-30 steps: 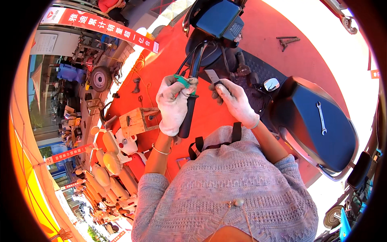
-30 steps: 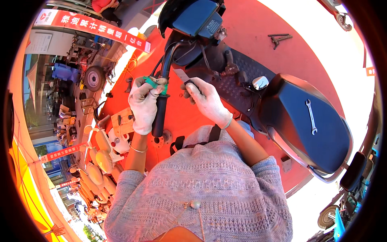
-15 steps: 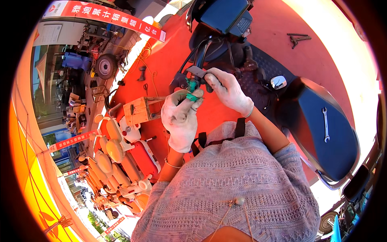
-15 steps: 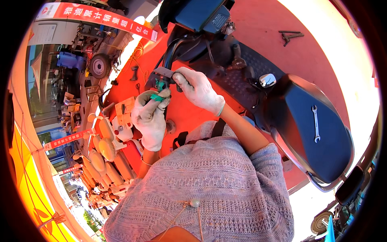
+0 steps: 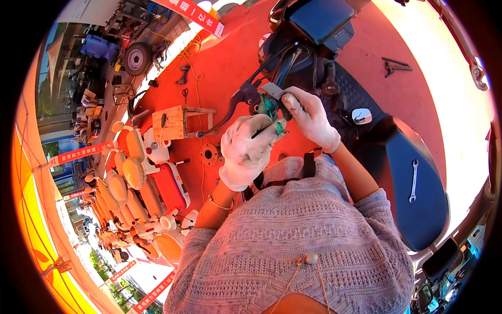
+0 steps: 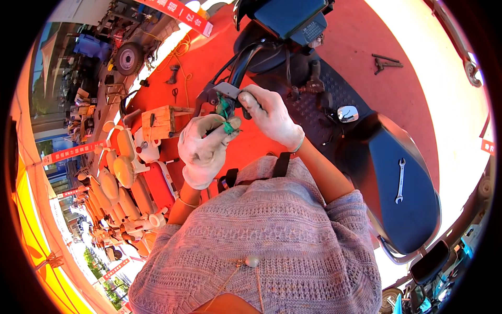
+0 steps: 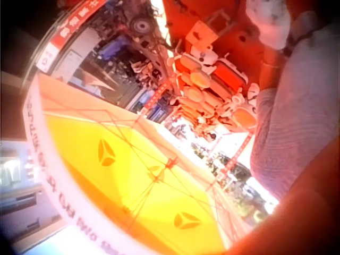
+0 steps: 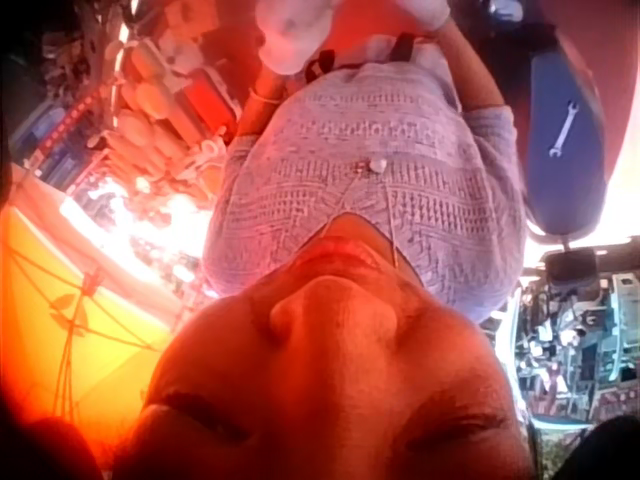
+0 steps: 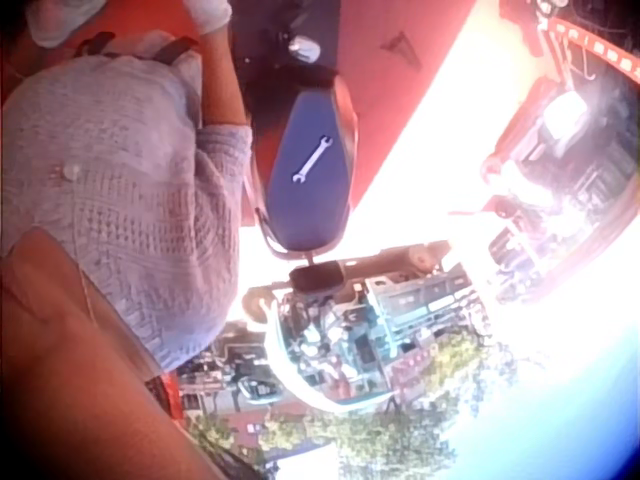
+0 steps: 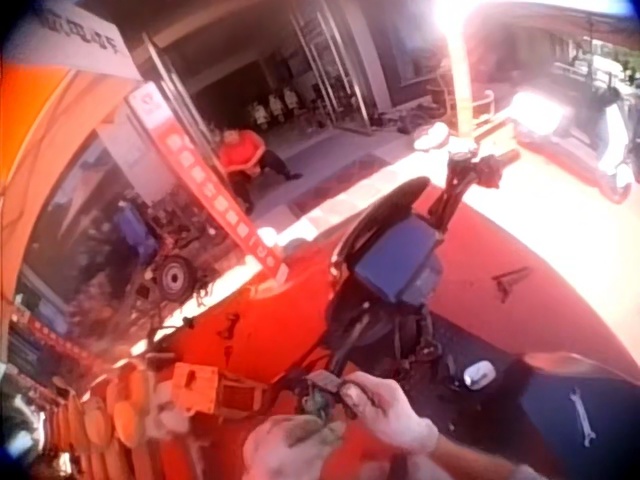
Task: The person uses a power drill to remove screws from the seat of a scooter and lifts the seat off. They then use a screwdriver to remove screws from the handlebar assembly and manipulate the wiring and components underneath the handlebars.
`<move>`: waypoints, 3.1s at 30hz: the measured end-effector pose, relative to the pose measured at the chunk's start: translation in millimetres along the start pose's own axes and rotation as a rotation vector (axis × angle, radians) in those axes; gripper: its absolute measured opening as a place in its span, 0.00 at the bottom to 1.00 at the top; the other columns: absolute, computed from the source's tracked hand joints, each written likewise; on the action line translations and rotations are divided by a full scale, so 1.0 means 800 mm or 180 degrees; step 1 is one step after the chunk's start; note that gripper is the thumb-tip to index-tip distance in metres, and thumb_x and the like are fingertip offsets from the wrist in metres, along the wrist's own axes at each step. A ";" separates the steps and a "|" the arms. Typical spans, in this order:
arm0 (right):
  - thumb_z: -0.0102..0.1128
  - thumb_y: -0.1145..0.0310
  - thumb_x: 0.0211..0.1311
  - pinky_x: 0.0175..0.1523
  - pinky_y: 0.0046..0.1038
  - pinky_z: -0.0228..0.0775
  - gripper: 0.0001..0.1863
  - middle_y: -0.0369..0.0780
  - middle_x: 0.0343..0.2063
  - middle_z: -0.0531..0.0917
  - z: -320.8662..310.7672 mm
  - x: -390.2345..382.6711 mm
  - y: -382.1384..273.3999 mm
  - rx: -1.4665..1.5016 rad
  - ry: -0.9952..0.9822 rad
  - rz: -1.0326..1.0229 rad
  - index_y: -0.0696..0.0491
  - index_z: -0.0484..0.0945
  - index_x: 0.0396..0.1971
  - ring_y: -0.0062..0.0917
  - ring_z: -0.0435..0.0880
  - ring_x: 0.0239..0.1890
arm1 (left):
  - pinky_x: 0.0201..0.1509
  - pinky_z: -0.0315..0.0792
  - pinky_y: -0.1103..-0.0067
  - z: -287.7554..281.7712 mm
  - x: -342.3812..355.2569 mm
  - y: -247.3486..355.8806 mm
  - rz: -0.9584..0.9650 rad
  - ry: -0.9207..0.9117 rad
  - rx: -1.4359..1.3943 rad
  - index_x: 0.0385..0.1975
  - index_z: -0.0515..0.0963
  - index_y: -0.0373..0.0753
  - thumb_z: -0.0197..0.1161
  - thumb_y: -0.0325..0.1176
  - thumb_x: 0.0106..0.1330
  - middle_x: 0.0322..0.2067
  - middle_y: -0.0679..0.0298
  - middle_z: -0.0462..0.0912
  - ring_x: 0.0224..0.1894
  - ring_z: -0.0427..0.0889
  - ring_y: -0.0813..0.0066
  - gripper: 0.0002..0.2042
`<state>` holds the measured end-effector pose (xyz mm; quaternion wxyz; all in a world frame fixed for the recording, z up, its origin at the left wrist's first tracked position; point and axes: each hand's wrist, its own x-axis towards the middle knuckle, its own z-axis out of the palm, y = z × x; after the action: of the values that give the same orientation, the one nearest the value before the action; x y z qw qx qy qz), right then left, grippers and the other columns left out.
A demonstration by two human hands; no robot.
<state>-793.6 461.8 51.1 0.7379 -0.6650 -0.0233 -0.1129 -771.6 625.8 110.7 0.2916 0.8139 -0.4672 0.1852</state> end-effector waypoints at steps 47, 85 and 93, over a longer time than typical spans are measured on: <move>0.61 0.72 0.58 0.29 0.14 0.59 0.09 0.28 0.22 0.74 0.140 -0.042 -0.098 -0.0373 0.1129 0.0500 0.60 0.77 0.35 0.08 0.66 0.25 | 0.29 0.69 0.86 -0.142 -0.145 -0.178 -0.2807 -0.0121 -0.2588 0.32 0.81 0.32 0.64 0.32 0.60 0.24 0.69 0.80 0.25 0.74 0.86 0.09; 0.44 0.65 0.68 0.31 0.20 0.65 0.14 0.37 0.21 0.75 0.030 -0.044 -0.062 -0.0257 0.0874 0.0507 0.61 0.73 0.35 0.16 0.72 0.23 | 0.34 0.73 0.74 -0.034 0.070 -0.061 -0.1486 -0.1722 -0.0481 0.33 0.80 0.35 0.62 0.48 0.59 0.22 0.57 0.80 0.27 0.80 0.66 0.18; 0.44 0.65 0.68 0.30 0.21 0.64 0.14 0.36 0.18 0.74 0.009 -0.024 -0.052 -0.0183 0.0195 0.0668 0.60 0.75 0.33 0.16 0.71 0.22 | 0.32 0.72 0.79 -0.015 0.044 -0.054 -0.1964 -0.0748 -0.0891 0.32 0.80 0.35 0.59 0.35 0.62 0.21 0.61 0.79 0.23 0.78 0.77 0.10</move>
<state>-819.6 467.8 88.9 0.7266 -0.6809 0.0723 -0.0559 -717.0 627.6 126.8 0.3867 0.8845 -0.2506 -0.0722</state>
